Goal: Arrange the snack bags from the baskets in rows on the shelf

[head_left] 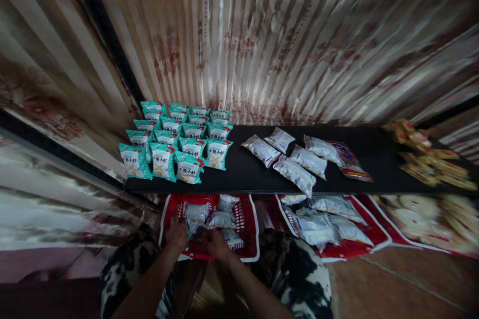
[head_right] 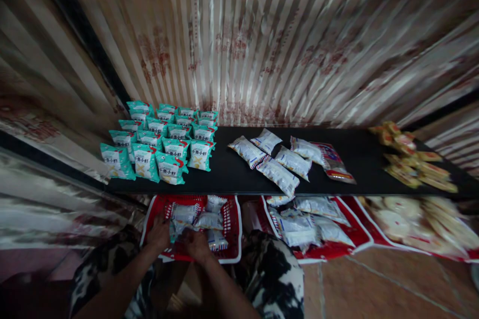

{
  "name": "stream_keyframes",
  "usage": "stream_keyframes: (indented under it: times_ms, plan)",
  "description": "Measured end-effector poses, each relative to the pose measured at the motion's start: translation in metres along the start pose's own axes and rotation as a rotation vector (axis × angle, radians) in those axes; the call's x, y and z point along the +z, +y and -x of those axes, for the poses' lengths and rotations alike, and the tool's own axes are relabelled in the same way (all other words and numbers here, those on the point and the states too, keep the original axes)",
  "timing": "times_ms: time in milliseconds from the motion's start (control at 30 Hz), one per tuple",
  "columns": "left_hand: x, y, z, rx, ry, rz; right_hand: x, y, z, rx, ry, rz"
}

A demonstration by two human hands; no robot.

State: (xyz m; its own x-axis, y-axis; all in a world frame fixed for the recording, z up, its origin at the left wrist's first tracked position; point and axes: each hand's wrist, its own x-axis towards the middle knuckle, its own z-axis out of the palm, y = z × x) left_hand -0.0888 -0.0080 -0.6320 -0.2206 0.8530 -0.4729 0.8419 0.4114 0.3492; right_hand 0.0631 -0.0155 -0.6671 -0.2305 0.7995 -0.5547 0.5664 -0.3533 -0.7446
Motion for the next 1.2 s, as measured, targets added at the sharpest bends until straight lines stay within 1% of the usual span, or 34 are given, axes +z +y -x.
stream_keyframes:
  times_ms: [100,200,333,433,500,567,633,667,700,767,833,867,900,1000,1100,1200]
  plan:
    - [-0.001,0.0,-0.003,0.033,0.001,0.047,-0.002,0.0,-0.003,0.018,0.008,0.021]
    - [-0.008,0.004,-0.004,0.044,0.022,0.095,-0.005,0.0,-0.004,0.016,0.029,0.027]
    - [-0.025,0.011,-0.004,0.053,0.067,0.18,-0.011,-0.002,0.0,0.006,0.083,0.016]
    - [-0.039,0.014,-0.006,0.049,0.081,0.285,-0.018,-0.006,0.006,-0.026,0.162,-0.034]
    - [-0.045,0.015,-0.006,0.03,0.059,0.384,-0.022,-0.009,0.01,-0.057,0.24,-0.113]
    - [-0.047,0.015,-0.004,-0.007,0.027,0.502,-0.024,-0.011,0.014,-0.066,0.328,-0.244]
    - [-0.048,0.016,0.003,-0.042,0.012,0.605,-0.024,-0.013,0.019,-0.033,0.391,-0.44]
    - [-0.048,0.017,0.009,-0.061,0.01,0.667,-0.024,-0.014,0.023,-0.003,0.397,-0.556]
    - [-0.048,0.019,0.015,-0.09,0.003,0.763,-0.024,-0.016,0.027,0.027,0.386,-0.675]
    - [-0.05,0.025,0.031,-0.176,-0.046,1.054,-0.025,-0.019,0.037,0.084,0.332,-0.884]
    - [-0.053,0.033,0.049,-0.272,-0.11,1.378,-0.029,-0.022,0.05,0.103,0.269,-1.014]
    - [-0.054,0.037,0.058,-0.32,-0.133,1.5,-0.032,-0.024,0.056,0.102,0.242,-1.053]
    - [-0.055,0.041,0.066,-0.356,-0.15,1.572,-0.036,-0.025,0.063,0.1,0.22,-1.083]
    - [-0.054,0.053,0.086,-0.436,-0.21,1.696,-0.047,-0.026,0.078,0.097,0.173,-1.138]
    - [-0.05,0.06,0.101,-0.433,-0.297,1.787,-0.056,-0.028,0.091,0.059,0.121,-1.16]
    - [-0.044,0.064,0.111,-0.413,-0.36,1.815,-0.063,-0.033,0.103,-0.017,0.046,-1.166]
